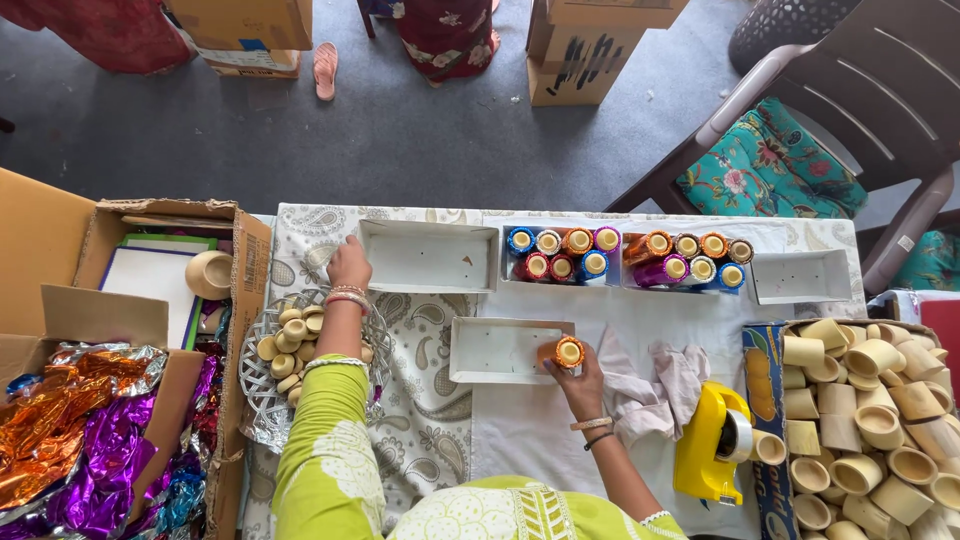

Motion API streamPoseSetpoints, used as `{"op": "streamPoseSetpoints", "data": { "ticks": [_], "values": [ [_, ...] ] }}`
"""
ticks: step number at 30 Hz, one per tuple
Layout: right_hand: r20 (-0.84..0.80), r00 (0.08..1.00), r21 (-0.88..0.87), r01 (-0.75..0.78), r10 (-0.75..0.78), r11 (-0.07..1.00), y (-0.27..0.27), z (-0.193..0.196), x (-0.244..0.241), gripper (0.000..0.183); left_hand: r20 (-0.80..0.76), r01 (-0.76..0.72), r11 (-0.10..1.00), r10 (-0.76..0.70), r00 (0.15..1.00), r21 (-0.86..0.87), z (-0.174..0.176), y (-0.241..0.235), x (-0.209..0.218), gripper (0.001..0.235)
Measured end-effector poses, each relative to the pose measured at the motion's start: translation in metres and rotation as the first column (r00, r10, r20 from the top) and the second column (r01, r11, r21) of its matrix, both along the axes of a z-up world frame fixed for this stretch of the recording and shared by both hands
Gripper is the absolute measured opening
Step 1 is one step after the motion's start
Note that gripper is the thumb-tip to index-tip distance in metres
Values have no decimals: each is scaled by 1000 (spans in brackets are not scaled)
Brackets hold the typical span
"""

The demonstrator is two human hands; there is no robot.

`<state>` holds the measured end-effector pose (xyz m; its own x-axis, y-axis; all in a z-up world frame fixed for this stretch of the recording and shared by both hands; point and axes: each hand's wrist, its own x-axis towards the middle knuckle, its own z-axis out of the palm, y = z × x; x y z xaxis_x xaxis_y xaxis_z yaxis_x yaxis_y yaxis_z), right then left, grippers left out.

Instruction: The person wraps small wooden cups in shiny metallic foil, securing the ends with tape. They place the finished wrapped cups into a white tray and continue the process with different colored foils.

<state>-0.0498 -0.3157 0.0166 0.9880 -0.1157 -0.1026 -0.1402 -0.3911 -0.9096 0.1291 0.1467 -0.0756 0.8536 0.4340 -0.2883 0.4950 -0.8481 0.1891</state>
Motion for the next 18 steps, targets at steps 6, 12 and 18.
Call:
{"op": "streamPoseSetpoints", "data": {
  "ticks": [6, 12, 18],
  "values": [
    [173, 978, 153, -141, 114, 978, 47, 19, 66, 58, 171, 125, 964, -168, 971, 236, 16, -18, -14, 37],
    [274, 942, 66, -221, 195, 973, 105, 12, 164, 62, 272, 376, 910, -412, 870, 175, 84, -118, -85, 10],
    [289, 901, -267, -248, 323, 931, 129, -25, 204, 67, 208, 345, 921, -308, 928, -178, 49, -179, -156, 40]
  ]
}}
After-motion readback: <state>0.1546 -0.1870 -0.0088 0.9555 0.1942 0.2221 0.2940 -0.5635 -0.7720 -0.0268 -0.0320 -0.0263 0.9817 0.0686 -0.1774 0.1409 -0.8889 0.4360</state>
